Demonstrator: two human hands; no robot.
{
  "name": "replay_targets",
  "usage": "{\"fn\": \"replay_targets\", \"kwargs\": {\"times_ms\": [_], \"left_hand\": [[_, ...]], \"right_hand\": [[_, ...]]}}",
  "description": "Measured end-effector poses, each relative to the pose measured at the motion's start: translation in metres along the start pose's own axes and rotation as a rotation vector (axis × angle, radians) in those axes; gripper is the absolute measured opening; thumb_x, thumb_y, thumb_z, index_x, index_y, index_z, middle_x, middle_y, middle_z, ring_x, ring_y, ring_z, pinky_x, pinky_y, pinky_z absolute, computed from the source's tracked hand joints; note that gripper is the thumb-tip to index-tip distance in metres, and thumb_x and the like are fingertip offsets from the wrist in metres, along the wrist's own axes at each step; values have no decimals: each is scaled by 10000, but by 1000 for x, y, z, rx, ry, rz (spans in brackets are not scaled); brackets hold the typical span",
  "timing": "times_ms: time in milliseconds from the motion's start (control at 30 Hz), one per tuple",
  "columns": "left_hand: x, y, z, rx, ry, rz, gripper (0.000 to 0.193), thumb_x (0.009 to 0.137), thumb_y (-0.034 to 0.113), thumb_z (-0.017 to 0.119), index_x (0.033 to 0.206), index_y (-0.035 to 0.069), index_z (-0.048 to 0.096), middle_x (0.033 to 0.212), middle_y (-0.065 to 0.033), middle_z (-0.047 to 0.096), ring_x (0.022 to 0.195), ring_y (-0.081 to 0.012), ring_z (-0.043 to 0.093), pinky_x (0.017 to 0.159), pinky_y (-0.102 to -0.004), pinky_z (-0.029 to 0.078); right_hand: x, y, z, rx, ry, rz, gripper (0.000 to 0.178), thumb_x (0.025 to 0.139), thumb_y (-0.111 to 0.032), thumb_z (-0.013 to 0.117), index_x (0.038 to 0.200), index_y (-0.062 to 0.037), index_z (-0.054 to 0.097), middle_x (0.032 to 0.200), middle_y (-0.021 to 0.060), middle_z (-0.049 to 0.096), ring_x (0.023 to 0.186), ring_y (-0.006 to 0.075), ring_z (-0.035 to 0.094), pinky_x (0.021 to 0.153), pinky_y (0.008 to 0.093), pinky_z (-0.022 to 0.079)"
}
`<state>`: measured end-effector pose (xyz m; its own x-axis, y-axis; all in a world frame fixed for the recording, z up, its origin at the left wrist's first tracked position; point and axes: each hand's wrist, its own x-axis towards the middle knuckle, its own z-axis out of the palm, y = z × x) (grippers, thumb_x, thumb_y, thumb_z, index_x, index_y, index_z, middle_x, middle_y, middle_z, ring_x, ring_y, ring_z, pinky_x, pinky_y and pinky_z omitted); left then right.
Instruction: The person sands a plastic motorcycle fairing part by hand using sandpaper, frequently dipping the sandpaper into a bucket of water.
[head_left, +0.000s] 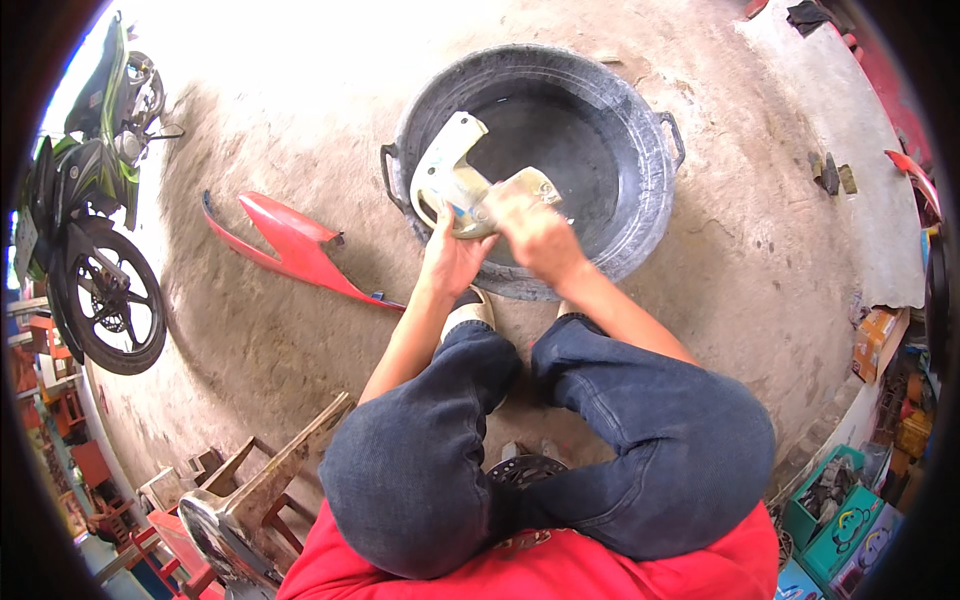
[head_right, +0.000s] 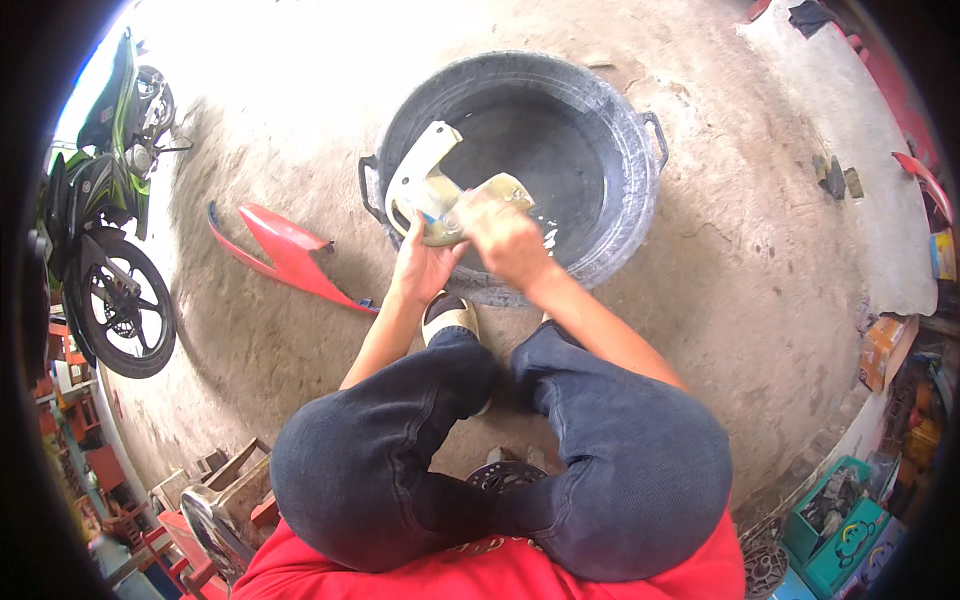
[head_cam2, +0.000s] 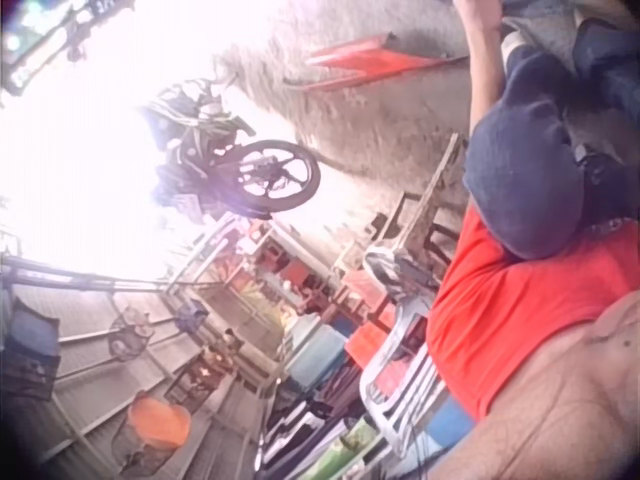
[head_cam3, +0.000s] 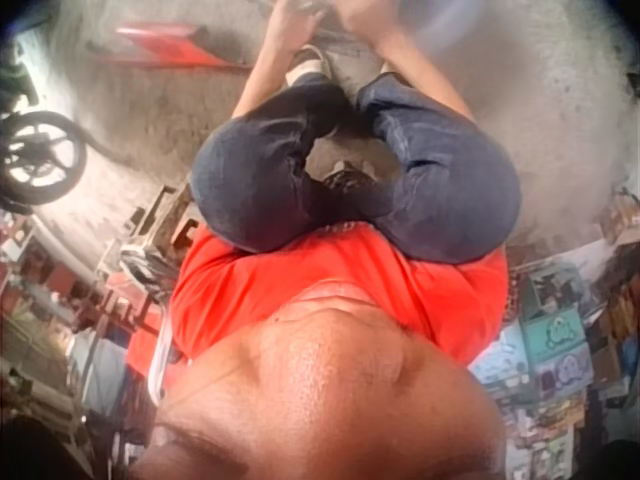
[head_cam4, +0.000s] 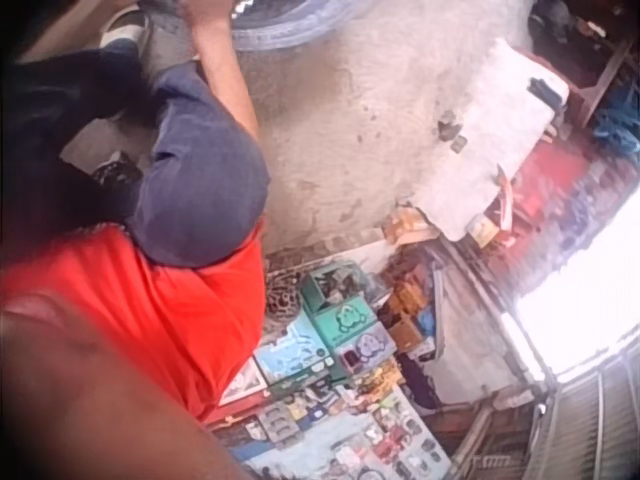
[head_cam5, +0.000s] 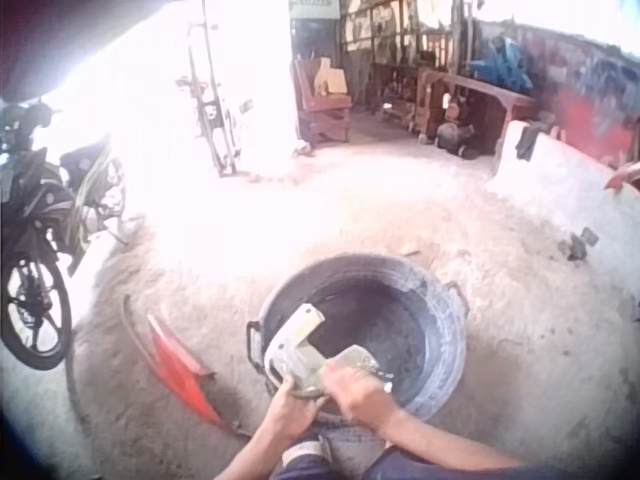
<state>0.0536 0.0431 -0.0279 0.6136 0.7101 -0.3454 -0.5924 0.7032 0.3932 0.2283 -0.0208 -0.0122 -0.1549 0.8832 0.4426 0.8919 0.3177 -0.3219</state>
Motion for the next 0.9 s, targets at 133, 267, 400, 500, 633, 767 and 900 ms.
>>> {"fn": "replay_targets", "kwargs": {"times_ms": [133,267,400,500,633,767,900], "left_hand": [[2,-4,13,-24,45,8,608,1110,487,450,1567,90,398,1558,-130,513,1470,-305,447,1227,-512,357],[1,-1,-4,4,18,34,628,1100,507,464,1559,82,407,1547,-124,525,1459,-294,462,1221,-520,363],[5,-7,17,4,81,0,615,1114,496,430,1550,63,404,1553,-136,512,1434,-294,490,1203,-506,390],[4,2,-5,51,94,37,652,1092,531,471,1552,75,405,1536,-136,525,1436,-305,481,1190,-519,407],[4,-3,5,-29,28,27,633,1098,497,480,1554,66,391,1560,-134,493,1422,-313,495,1200,-524,408],[5,0,1,-54,85,26,614,1102,470,488,1554,65,389,1558,-147,497,1429,-323,489,1198,-533,393],[3,1,0,-38,79,21,610,1106,479,473,1547,65,398,1552,-139,500,1435,-325,483,1203,-534,396]], "right_hand": [[6,8,-2,-10,54,106,424,953,-144,566,1343,5,643,1349,224,674,1271,334,654,1104,441,505],[1,-7,3,-5,6,-87,440,930,-142,578,1342,-1,643,1317,224,682,1214,342,674,1082,448,518],[-3,22,-3,-53,97,57,425,923,-127,603,1327,-4,648,1294,214,690,1187,331,686,1052,438,540],[-2,-18,3,-22,80,-232,353,929,-136,614,1249,-10,689,1275,184,712,1207,323,686,1051,435,547],[1,19,-13,-6,71,114,335,920,-136,628,1221,-7,702,1253,180,723,1190,306,697,1028,433,558],[-2,-2,-3,-52,83,-33,359,905,-165,665,1223,-3,702,1243,184,727,1176,305,706,1020,422,562],[-4,7,-13,-55,-150,115,390,918,-129,629,1279,5,686,1316,200,701,1233,307,685,1028,401,565]]}}
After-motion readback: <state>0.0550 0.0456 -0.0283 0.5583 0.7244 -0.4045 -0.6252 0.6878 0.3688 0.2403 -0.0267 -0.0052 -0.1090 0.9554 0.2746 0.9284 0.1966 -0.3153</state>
